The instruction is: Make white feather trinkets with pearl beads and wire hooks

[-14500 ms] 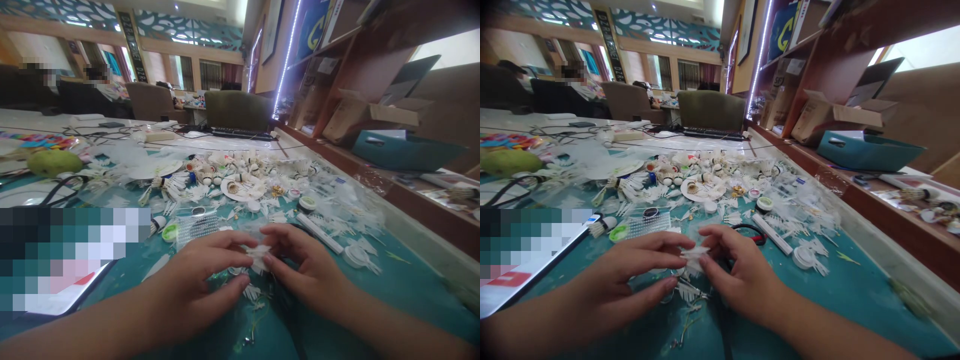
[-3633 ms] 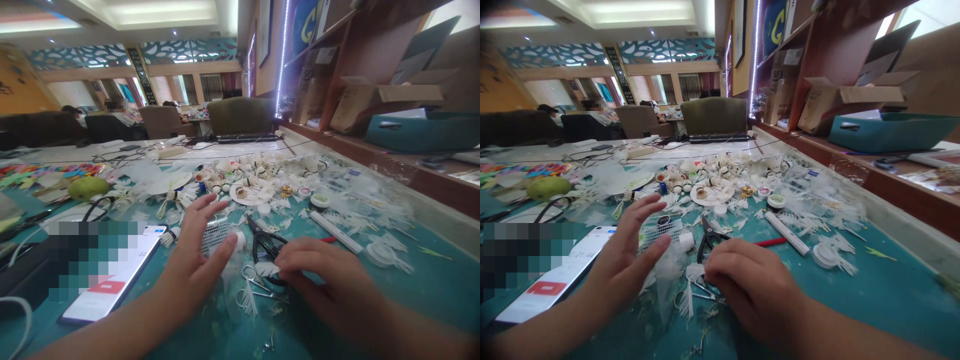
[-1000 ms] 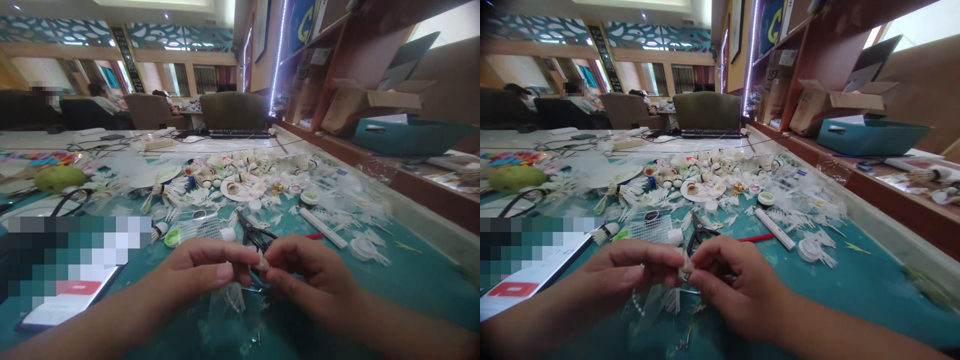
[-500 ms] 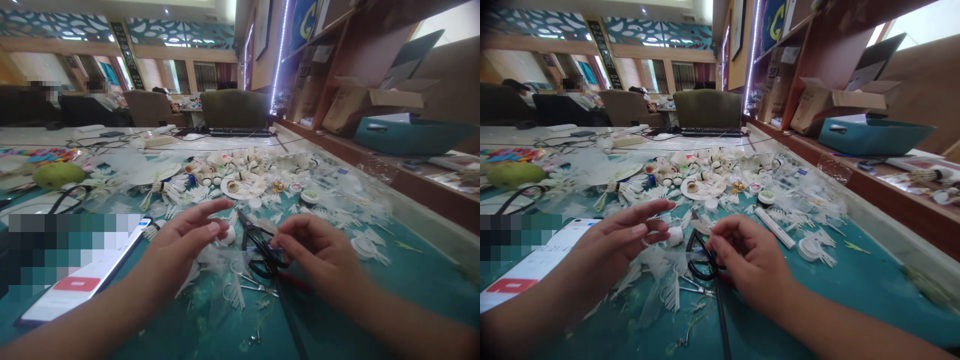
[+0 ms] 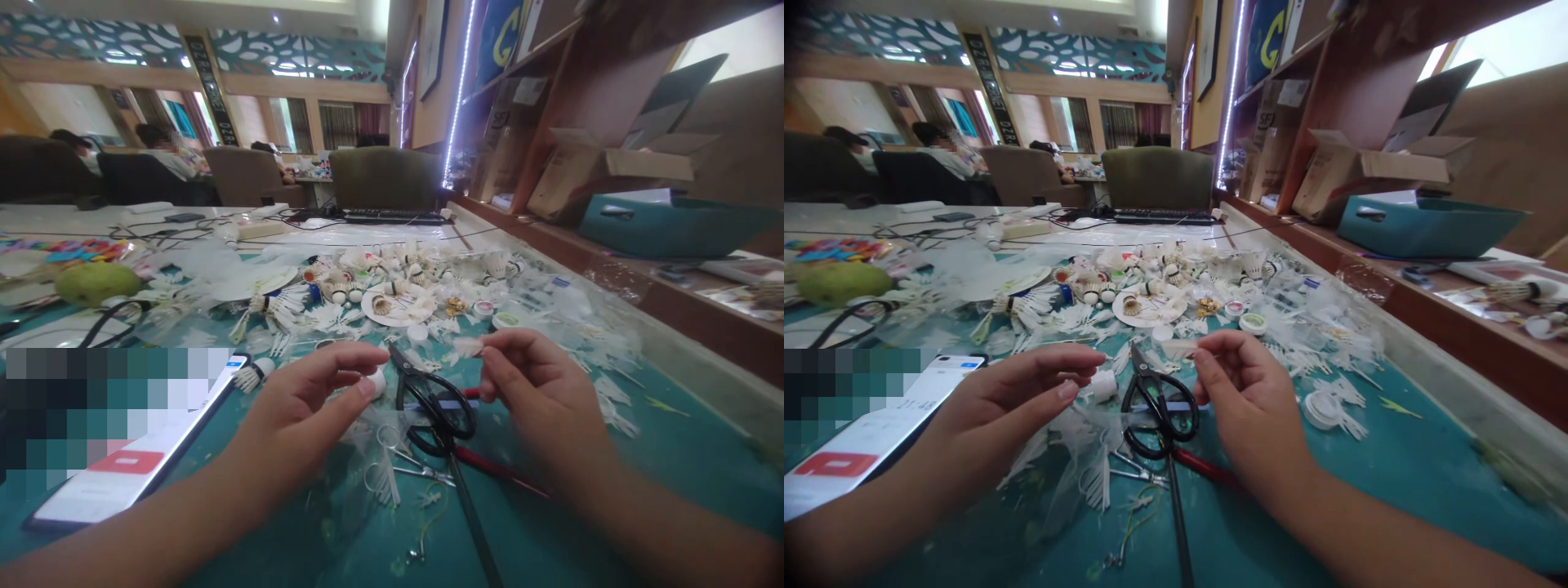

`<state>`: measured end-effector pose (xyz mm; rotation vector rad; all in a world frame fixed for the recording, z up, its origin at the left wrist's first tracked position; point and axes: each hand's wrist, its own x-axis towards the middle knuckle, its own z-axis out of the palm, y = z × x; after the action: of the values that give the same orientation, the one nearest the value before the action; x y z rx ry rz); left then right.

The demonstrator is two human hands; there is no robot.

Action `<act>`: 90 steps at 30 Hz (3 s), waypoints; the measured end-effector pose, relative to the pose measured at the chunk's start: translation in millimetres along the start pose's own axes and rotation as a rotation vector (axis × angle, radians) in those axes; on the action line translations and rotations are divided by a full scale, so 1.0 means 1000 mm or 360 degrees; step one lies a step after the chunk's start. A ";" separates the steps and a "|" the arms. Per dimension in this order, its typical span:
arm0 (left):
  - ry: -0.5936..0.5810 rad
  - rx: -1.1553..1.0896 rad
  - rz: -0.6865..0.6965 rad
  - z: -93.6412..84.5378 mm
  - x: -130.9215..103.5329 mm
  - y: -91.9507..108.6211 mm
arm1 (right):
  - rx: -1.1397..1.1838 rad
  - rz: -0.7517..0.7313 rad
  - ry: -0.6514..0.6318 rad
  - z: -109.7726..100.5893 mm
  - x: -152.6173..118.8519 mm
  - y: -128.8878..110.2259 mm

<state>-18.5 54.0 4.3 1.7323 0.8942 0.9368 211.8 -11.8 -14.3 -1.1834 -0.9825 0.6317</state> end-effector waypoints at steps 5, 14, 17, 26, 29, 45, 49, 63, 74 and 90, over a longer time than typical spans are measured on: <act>-0.0012 0.0067 0.0102 -0.001 0.000 -0.002 | 0.0041 -0.0047 0.0262 -0.001 0.004 0.002; -0.0061 0.0141 0.0219 0.003 -0.001 0.000 | -0.0987 -0.0678 -0.0868 -0.015 0.010 0.017; -0.0060 0.0169 0.0282 0.004 -0.002 -0.001 | -0.1101 -0.0772 -0.0960 -0.017 0.015 0.016; -0.0120 0.0259 0.0376 0.005 -0.003 -0.006 | -0.1421 -0.0846 -0.0275 -0.030 0.039 0.025; -0.0147 0.0285 0.0406 0.007 -0.004 -0.006 | -0.1668 -0.0890 -0.0411 -0.033 0.050 0.030; -0.0207 0.0138 0.0682 0.013 -0.008 -0.013 | -0.2751 -0.0654 -0.0974 -0.017 0.077 0.027; -0.0253 0.0161 0.0669 0.012 -0.007 -0.010 | -0.2669 -0.0716 -0.0863 -0.021 0.077 0.032; -0.0205 0.0142 0.0527 0.012 -0.007 -0.012 | -0.1370 -0.0842 -0.0497 -0.016 0.053 -0.004; -0.0373 0.0138 0.0582 0.015 -0.007 -0.008 | -0.0639 -0.0458 -0.0586 0.007 0.010 -0.012; -0.0448 0.0202 0.0478 0.013 -0.004 -0.002 | -0.0770 -0.0483 -0.0697 0.005 0.004 -0.009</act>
<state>-9.1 46.4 -1.6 2.0864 0.5278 0.8107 208.4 -8.6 -4.3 -1.2996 -1.7212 0.4243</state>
